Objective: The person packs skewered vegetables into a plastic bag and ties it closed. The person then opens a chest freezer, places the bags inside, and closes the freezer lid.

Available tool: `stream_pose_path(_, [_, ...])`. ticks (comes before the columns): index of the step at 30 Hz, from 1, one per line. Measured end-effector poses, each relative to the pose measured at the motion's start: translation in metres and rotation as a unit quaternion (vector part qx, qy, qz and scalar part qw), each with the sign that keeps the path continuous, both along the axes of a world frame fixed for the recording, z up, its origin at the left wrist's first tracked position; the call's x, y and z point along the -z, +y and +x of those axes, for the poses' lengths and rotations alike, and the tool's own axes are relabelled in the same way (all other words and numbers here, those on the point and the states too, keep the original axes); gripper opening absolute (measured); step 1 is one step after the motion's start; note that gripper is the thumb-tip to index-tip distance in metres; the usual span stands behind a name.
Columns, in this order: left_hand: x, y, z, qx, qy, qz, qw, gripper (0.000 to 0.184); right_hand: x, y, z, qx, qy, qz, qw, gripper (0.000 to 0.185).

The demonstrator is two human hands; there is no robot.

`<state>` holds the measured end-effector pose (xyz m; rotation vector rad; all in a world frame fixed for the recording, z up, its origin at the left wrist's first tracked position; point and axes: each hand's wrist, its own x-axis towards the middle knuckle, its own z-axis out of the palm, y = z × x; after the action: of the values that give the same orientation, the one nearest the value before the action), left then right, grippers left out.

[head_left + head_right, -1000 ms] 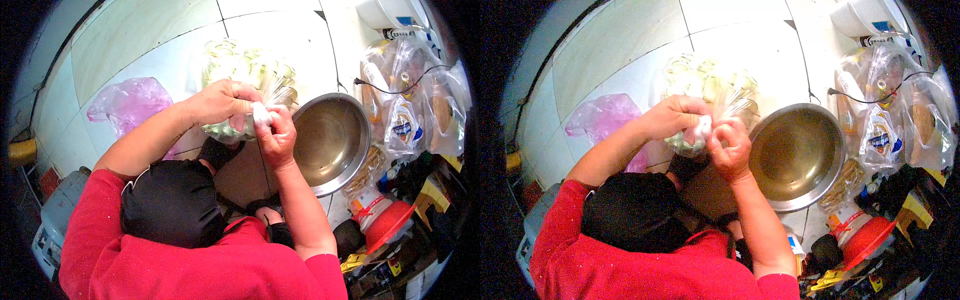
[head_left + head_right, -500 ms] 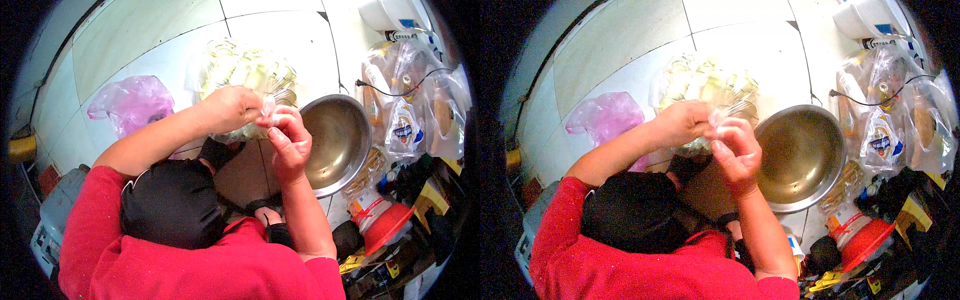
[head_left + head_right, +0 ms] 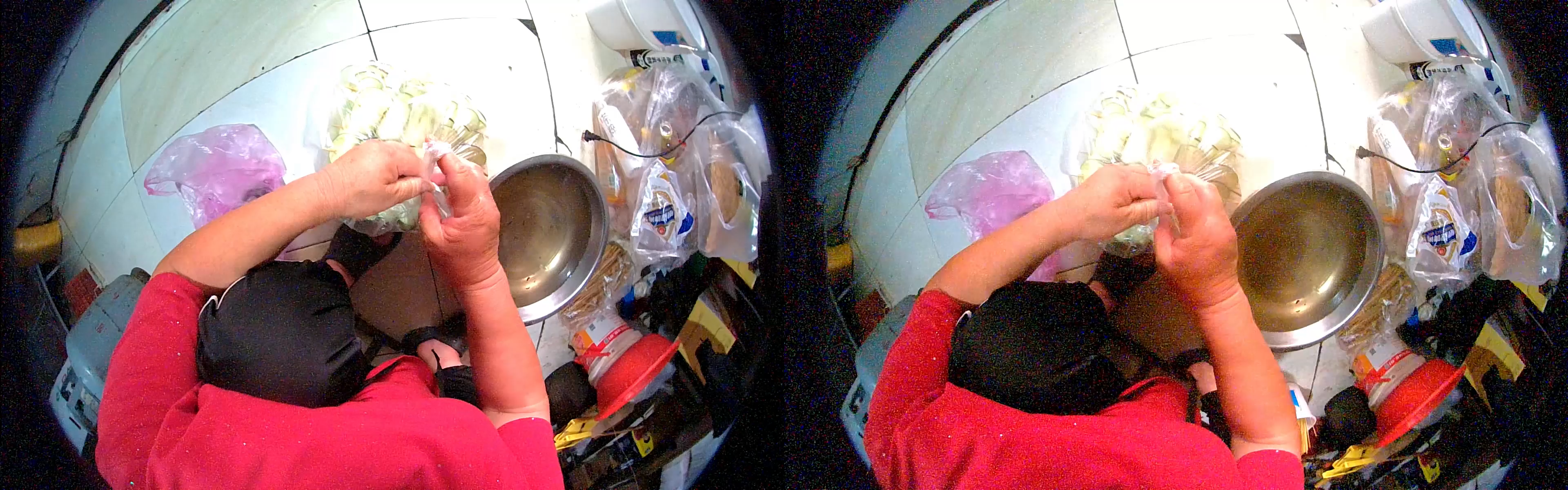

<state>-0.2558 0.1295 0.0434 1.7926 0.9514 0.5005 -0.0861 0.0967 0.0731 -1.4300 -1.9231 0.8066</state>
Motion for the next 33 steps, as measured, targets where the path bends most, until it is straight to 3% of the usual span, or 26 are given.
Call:
stream_pose_path(1, [0.003, 0.0, -0.001, 0.0, -0.001, 0.0, 1.0, 0.017, 0.001, 0.001, 0.003, 0.0, -0.001, 0.0, 1.0, 0.051])
stream_pose_path(3, [0.005, 0.0, -0.003, -0.025, -0.035, -0.182, 0.982, 0.021, 0.003, 0.002, 0.009, 0.007, 0.055, -0.06, 0.997, 0.042])
stream_pose_path(4, [0.005, 0.0, -0.004, -0.026, -0.035, -0.182, 0.982, 0.021, 0.006, 0.002, 0.01, 0.02, 0.089, -0.058, 0.994, 0.033])
stream_pose_path(6, [-0.004, 0.002, -0.004, -0.089, -0.052, -0.314, 0.944, 0.02, 0.014, -0.005, 0.009, 0.044, 0.155, -0.103, 0.981, 0.031])
stream_pose_path(8, [-0.005, 0.004, -0.006, -0.113, -0.066, -0.347, 0.929, 0.016, 0.015, -0.015, 0.005, 0.069, 0.221, -0.148, 0.962, 0.029])
stream_pose_path(10, [-0.007, 0.005, -0.006, -0.136, -0.081, -0.379, 0.912, 0.013, 0.014, -0.026, -0.007, 0.203, 0.391, -0.234, 0.867, 0.019])
stream_pose_path(11, [-0.009, 0.006, -0.006, -0.145, -0.085, -0.388, 0.906, 0.011, 0.017, -0.029, -0.006, 0.204, 0.391, -0.234, 0.867, 0.019])
stream_pose_path(13, [-0.007, 0.004, -0.006, -0.153, -0.09, -0.397, 0.901, 0.01, 0.027, -0.034, -0.003, 0.22, 0.424, -0.342, 0.809, 0.015])
stream_pose_path(16, [0.0, -0.004, -0.007, -0.135, -0.131, -0.336, 0.923, 0.008, 0.03, -0.028, -0.003, 0.2, 0.359, -0.389, 0.824, 0.017])
stream_pose_path(17, [-0.003, -0.005, -0.006, -0.116, -0.082, -0.253, 0.957, 0.009, 0.029, -0.024, -0.004, 0.203, 0.326, -0.407, 0.829, 0.018])
stream_pose_path(18, [-0.006, -0.006, -0.005, -0.096, -0.032, -0.167, 0.981, 0.01, 0.037, -0.024, -0.003, 0.183, 0.288, -0.343, 0.875, 0.019])
stream_pose_path(19, [-0.008, -0.006, -0.004, -0.096, -0.032, -0.167, 0.981, 0.01, 0.037, -0.022, -0.001, 0.183, 0.288, -0.343, 0.875, 0.019])
stream_pose_path(21, [-0.013, -0.005, -0.001, -0.034, 0.037, 0.097, 0.994, 0.016, 0.02, -0.012, 0.0, 0.123, 0.061, -0.16, 0.978, 0.018])
stream_pose_path(23, [-0.02, 0.0, -0.002, 0.001, 0.05, 0.127, 0.991, 0.02, 0.015, -0.002, 0.0, 0.086, 0.025, -0.101, 0.991, 0.025])
stream_pose_path(25, [-0.023, 0.001, -0.001, 0.024, 0.051, 0.188, 0.981, 0.02, 0.018, 0.006, 0.0, 0.001, 0.055, 0.068, 0.996, 0.032])
stream_pose_path(26, [-0.024, 0.002, -0.001, 0.024, 0.05, 0.188, 0.981, 0.02, 0.016, 0.003, 0.0, 0.0, 0.073, -0.005, 0.997, 0.037])
stream_pose_path(27, [-0.023, 0.004, -0.002, 0.019, 0.057, 0.231, 0.971, 0.02, 0.014, 0.004, -0.001, 0.0, 0.072, -0.005, 0.997, 0.037])
stream_pose_path(29, [-0.021, 0.008, -0.003, 0.015, 0.064, 0.273, 0.96, 0.02, 0.012, 0.009, -0.003, 0.02, 0.141, -0.151, 0.978, 0.035])
stream_pose_path(33, [-0.017, 0.016, -0.002, 0.021, 0.049, 0.356, 0.933, 0.018, 0.026, 0.017, 0.001, -0.007, 0.184, -0.149, 0.972, 0.029])
